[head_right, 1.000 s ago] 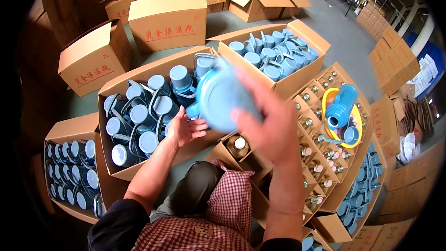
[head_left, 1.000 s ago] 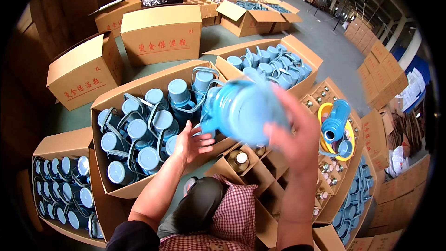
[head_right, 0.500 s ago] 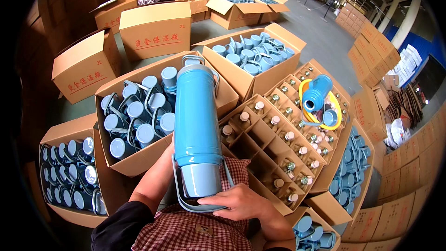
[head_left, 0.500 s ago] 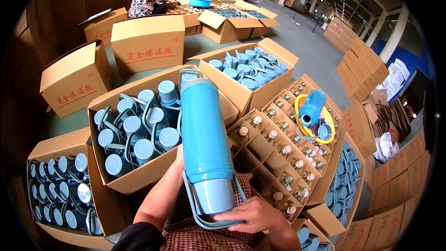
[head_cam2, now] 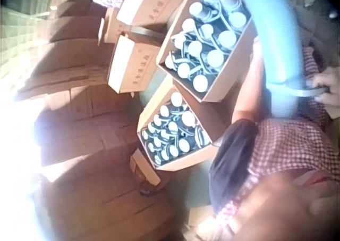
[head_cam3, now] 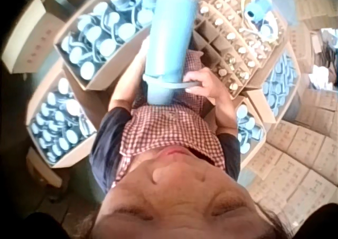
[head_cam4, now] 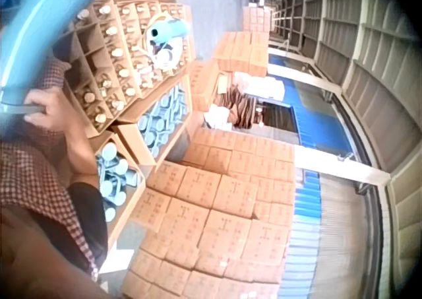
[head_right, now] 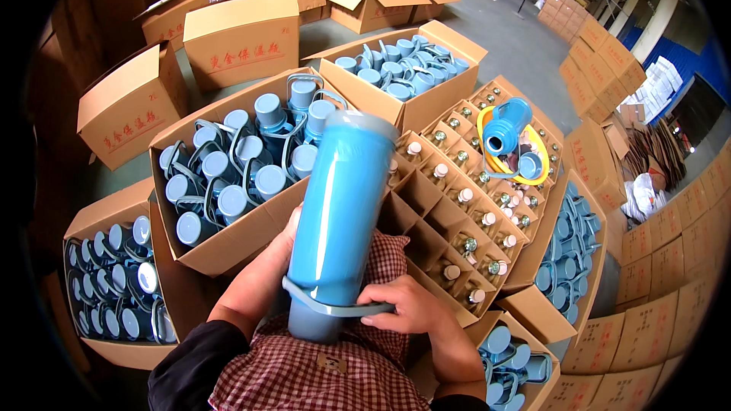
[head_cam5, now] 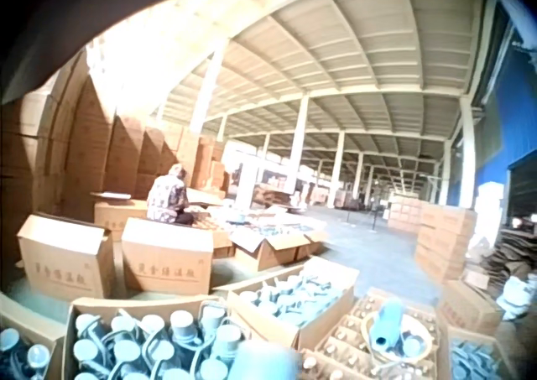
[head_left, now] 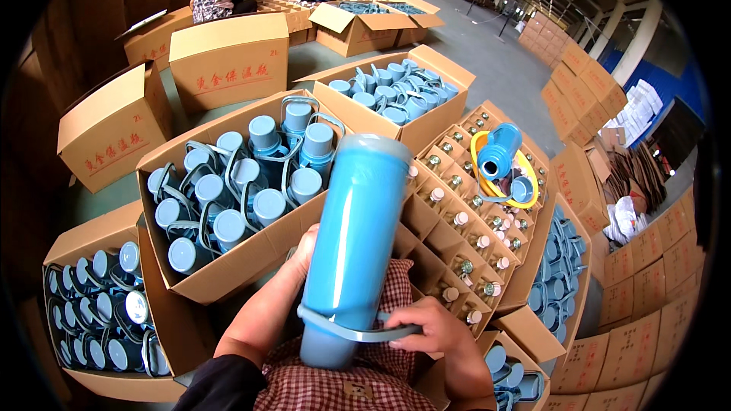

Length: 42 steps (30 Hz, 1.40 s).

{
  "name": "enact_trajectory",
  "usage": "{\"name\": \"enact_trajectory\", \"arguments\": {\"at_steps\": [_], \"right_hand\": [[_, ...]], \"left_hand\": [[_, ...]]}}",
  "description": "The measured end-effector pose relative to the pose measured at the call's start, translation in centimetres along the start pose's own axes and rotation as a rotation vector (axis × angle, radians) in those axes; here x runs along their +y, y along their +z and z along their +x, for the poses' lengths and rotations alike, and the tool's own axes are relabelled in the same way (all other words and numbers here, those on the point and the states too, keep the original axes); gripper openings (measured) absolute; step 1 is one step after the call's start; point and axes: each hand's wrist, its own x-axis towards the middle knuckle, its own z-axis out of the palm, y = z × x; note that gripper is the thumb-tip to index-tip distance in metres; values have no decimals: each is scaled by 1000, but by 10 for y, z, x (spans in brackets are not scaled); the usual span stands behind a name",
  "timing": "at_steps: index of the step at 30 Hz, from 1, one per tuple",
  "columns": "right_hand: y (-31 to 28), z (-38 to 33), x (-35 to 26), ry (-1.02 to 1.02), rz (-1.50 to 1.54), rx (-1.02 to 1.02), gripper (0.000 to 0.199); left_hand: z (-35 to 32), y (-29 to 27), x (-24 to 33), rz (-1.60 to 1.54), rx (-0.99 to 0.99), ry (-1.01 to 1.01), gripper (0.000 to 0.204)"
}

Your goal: The person assembles blue thermos bottles by inserting metal inner liners into the plastic bodies and screwing on the lids. The person then places the assembled bottles into cardboard boxes.

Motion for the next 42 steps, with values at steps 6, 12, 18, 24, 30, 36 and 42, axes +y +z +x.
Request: {"name": "enact_trajectory", "arguments": {"at_steps": [6,12,18,24,30,36,42], "right_hand": [[-45,-7,17,-83,-154,1135,26],[-76,86,3,149,-529,710,46],[-78,113,51,-333,300,509,51],[-73,187,109,-446,783,546,60],[-53,201,198,383,273,704,30],[7,174,291,409,-425,572,49],[-17,177,285,310,-411,601,51]], "left_hand": [[12,11,-16,-100,-222,80,25],[32,13,-37,306,-315,-4,39],[54,4,66,-222,-260,231,43],[57,7,142,166,-470,677,48],[47,14,184,562,184,758,35],[101,-55,145,-245,191,322,47],[103,-73,57,-313,261,170,42]]}}
